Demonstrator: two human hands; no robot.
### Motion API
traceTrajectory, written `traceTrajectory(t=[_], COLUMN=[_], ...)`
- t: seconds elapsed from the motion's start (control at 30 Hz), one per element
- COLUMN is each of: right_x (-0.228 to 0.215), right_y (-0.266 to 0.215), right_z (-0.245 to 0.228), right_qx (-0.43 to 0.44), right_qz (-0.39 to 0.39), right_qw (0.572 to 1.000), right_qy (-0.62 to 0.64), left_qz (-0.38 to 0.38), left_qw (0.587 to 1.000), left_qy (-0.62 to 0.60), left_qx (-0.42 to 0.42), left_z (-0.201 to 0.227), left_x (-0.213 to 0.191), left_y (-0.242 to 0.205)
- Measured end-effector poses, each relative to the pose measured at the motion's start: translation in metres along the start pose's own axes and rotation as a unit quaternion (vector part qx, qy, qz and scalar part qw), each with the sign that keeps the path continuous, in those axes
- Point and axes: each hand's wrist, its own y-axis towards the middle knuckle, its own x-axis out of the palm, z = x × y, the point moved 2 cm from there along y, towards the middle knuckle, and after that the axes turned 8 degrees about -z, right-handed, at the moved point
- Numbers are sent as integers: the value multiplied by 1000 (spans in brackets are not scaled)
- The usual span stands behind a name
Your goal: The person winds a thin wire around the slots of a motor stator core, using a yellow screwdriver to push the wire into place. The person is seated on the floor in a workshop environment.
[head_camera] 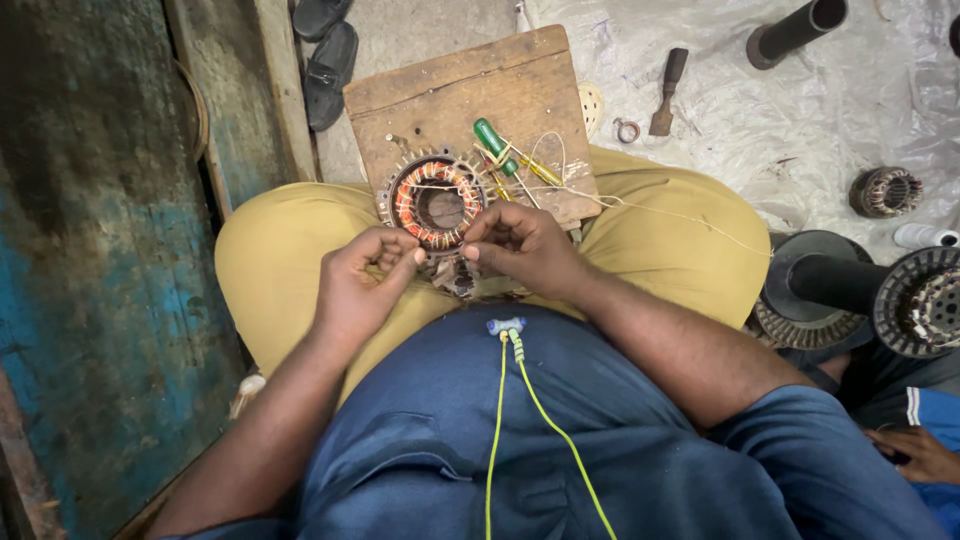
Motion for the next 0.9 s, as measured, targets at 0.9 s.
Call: traceTrajectory(t=[0.9], right_x=[33], right_y=[-8], right_z=[-63], right_qx=[-184], right_qz=[65], right_qw=[898], right_qy=[-395], left_qz=[13], left_qw=[995], left_qy=[-85], left_qx=[39], left_z=[-23], left_x=[-10], left_y=[21])
